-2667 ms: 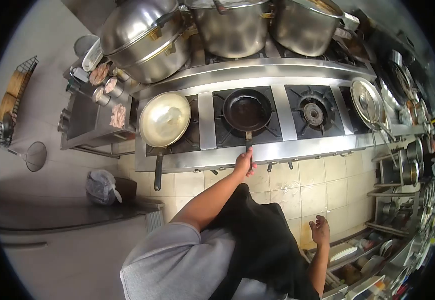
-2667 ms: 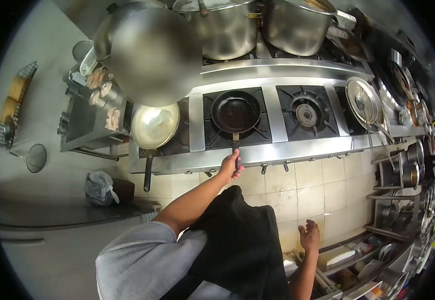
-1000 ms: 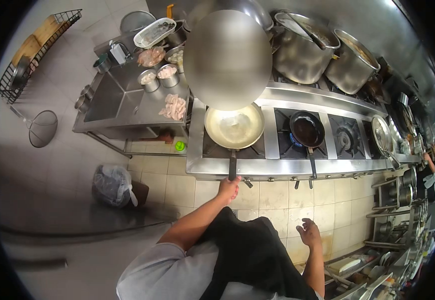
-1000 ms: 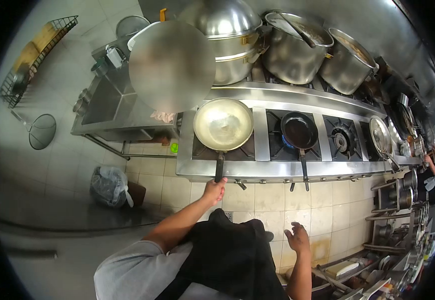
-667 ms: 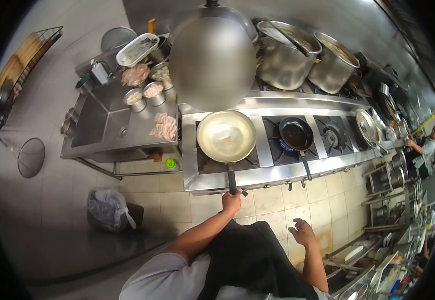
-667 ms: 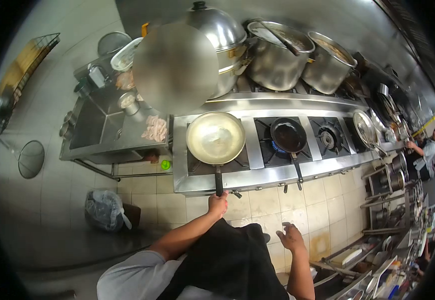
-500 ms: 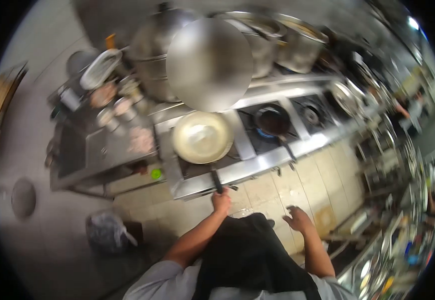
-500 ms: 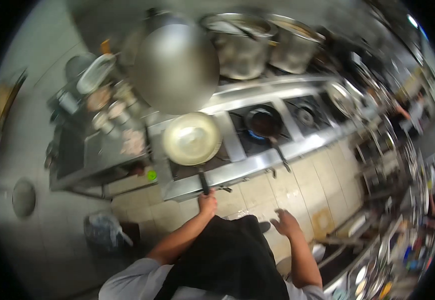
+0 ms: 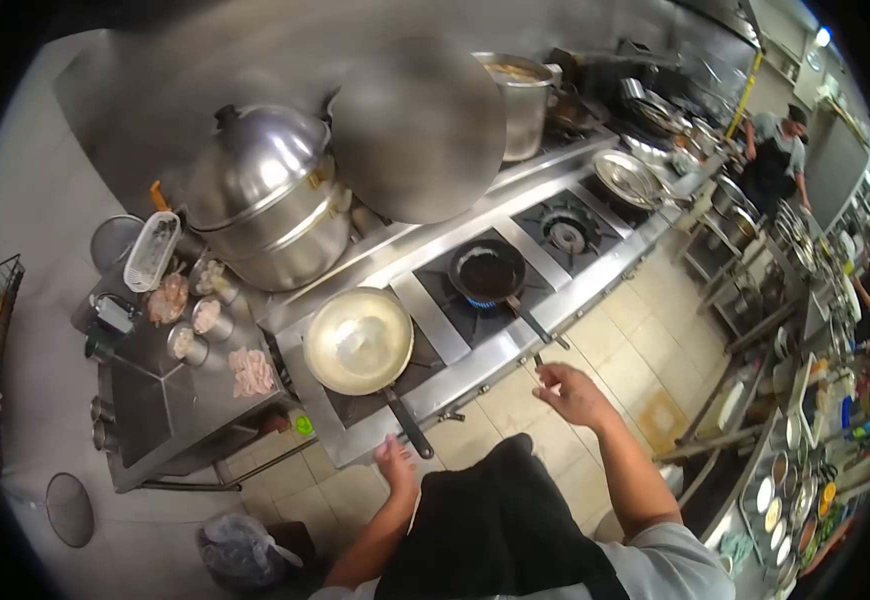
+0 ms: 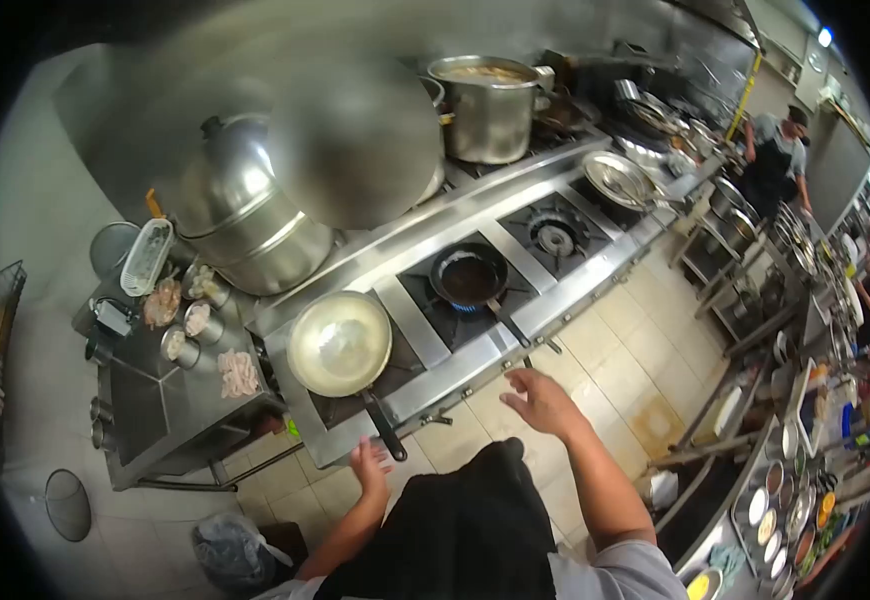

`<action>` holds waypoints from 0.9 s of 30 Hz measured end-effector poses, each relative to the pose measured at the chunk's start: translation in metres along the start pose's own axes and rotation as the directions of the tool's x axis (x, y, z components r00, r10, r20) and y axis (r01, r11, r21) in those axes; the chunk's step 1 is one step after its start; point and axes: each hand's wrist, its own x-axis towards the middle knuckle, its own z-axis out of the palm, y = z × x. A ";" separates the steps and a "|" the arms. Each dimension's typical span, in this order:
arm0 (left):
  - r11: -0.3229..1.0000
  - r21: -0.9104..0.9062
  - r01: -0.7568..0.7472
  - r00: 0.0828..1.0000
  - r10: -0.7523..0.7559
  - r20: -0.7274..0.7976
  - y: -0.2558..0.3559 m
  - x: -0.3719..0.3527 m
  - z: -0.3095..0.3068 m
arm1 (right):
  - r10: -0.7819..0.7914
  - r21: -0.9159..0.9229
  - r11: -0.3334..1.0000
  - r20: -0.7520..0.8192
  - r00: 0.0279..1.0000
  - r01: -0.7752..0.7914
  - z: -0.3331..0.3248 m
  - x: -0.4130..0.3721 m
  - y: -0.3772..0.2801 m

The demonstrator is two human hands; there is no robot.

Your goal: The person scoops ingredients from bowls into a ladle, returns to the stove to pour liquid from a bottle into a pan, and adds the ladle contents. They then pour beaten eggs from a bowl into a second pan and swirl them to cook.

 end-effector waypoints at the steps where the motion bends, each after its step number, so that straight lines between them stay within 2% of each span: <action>1: 0.993 0.027 -0.117 0.983 0.120 -0.142 -0.017 0.022 -0.015 | -0.034 -0.004 0.999 -0.038 0.999 0.033 -0.012 0.027 -0.018; 3: 0.959 0.035 -0.281 0.924 0.280 -0.260 -0.005 0.024 -0.031 | -0.202 0.044 0.976 -0.203 0.958 0.215 -0.027 0.092 -0.039; 5: 0.948 -0.018 -0.318 0.926 0.306 -0.221 0.023 0.022 -0.045 | -0.272 0.030 0.955 -0.319 0.908 0.297 -0.045 0.165 -0.074; 7: 0.928 0.017 -0.373 0.893 0.363 -0.266 0.055 0.012 -0.044 | -0.513 -0.223 0.857 -0.472 0.718 0.465 -0.055 0.250 -0.102; 9: 0.906 0.060 -0.419 0.859 0.417 -0.299 0.085 -0.005 -0.034 | -0.560 -0.383 0.827 -0.511 0.652 0.411 -0.062 0.339 -0.128; 11: 0.898 0.056 -0.436 0.856 0.434 -0.282 0.110 -0.022 -0.018 | -0.417 -0.456 0.870 -0.472 0.776 0.190 -0.067 0.417 -0.158; 12: 0.890 0.058 -0.453 0.845 0.449 -0.291 0.116 -0.027 -0.011 | -0.426 -0.447 0.871 -0.478 0.768 0.205 -0.065 0.454 -0.163; 14: 0.853 0.131 -0.506 0.820 0.522 -0.233 0.120 -0.040 -0.004 | -0.236 -0.462 0.887 -0.422 0.875 0.016 -0.050 0.517 -0.165; 18: 0.840 0.118 -0.529 0.781 0.537 -0.318 0.121 -0.072 0.014 | -0.218 -0.323 0.944 -0.450 0.866 0.070 -0.030 0.564 -0.169; 20: 0.849 0.149 -0.506 0.779 0.525 -0.343 0.133 -0.101 0.024 | -0.439 -0.556 0.797 -0.267 0.858 0.235 -0.028 0.570 -0.170; 21: 0.848 0.145 -0.509 0.776 0.526 -0.348 0.138 -0.109 0.029 | -0.446 -0.557 0.794 -0.266 0.855 0.242 -0.034 0.571 -0.176; 23: 0.852 0.170 -0.496 0.766 0.521 -0.376 0.146 -0.116 0.036 | -0.178 -0.245 0.963 -0.251 0.951 0.116 -0.056 0.567 -0.194; 24: 0.849 0.167 -0.501 0.767 0.525 -0.369 0.148 -0.116 0.036 | -0.178 -0.245 0.963 -0.259 0.949 0.113 -0.067 0.566 -0.200; 25: 0.810 0.161 -0.564 0.751 0.584 -0.309 0.149 -0.115 0.036 | -0.060 0.088 0.993 -0.144 0.988 0.073 -0.079 0.565 -0.205; 26: 0.769 0.149 -0.622 0.732 0.638 -0.238 0.152 -0.115 0.035 | 0.023 0.405 0.914 0.000 1.000 -0.021 -0.088 0.559 -0.202; 27: 0.771 0.146 -0.620 0.744 0.636 -0.205 0.158 -0.116 0.040 | -0.025 0.859 0.512 0.024 0.999 -0.008 -0.068 0.572 -0.182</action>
